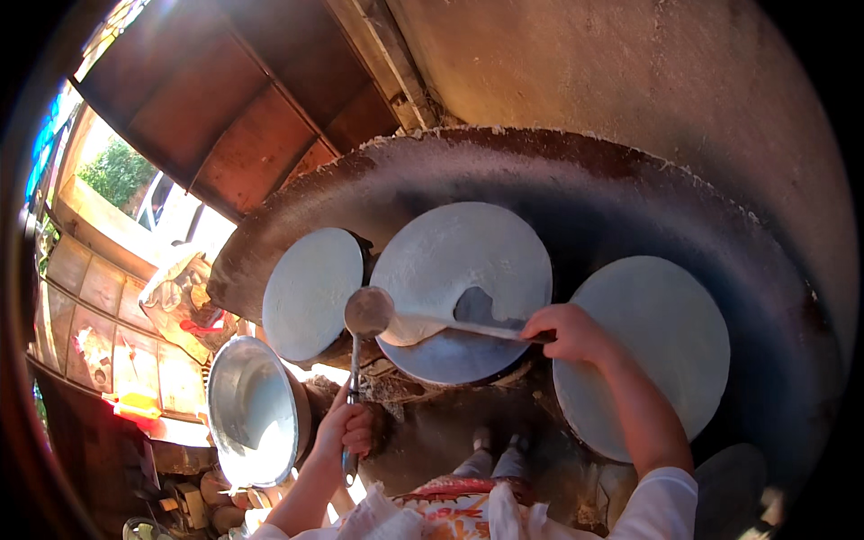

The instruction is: The person prepares flatbreads by ladling batter onto heated surfaces and spreading it into thin circles with a stick, then peels the cooked bread from the hot plates.

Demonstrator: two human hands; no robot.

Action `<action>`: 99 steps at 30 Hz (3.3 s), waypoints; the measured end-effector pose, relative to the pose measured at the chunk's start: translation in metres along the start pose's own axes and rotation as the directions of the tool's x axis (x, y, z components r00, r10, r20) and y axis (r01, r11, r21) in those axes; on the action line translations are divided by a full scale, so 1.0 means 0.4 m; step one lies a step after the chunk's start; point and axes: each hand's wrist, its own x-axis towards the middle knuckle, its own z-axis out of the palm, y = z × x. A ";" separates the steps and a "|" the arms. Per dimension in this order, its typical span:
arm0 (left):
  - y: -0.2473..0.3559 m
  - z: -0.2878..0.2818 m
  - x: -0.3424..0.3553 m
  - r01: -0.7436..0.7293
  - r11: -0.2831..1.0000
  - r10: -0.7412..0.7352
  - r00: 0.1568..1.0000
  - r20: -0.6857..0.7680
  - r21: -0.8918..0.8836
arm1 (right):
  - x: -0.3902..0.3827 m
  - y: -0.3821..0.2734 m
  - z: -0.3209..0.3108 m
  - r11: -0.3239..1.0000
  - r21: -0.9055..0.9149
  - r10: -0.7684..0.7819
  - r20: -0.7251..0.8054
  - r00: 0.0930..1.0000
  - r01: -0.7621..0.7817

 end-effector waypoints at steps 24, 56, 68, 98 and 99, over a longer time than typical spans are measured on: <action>0.371 -0.240 -0.139 0.192 0.961 -0.030 0.787 0.617 -0.199 | 0.174 -0.364 0.975 0.350 0.905 0.786 -0.423 0.451 0.241; 0.167 0.106 -0.178 0.280 0.947 -0.313 0.688 0.655 0.159 | -0.305 -0.253 0.482 0.576 0.778 0.770 -0.411 0.488 -0.253; 0.100 0.236 -0.224 0.360 0.925 -0.264 0.369 0.891 0.125 | -0.124 -0.200 0.423 0.680 -0.037 0.366 -0.848 0.383 -0.732; -0.033 0.105 0.144 0.273 0.962 -0.260 0.924 0.282 -0.008 | -0.056 -0.278 0.683 0.836 0.406 0.531 -0.766 0.362 -0.369; -0.050 0.099 0.143 0.295 0.950 -0.257 0.927 0.272 -0.108 | -0.044 -0.263 0.671 0.912 0.172 0.327 -0.853 0.407 -0.372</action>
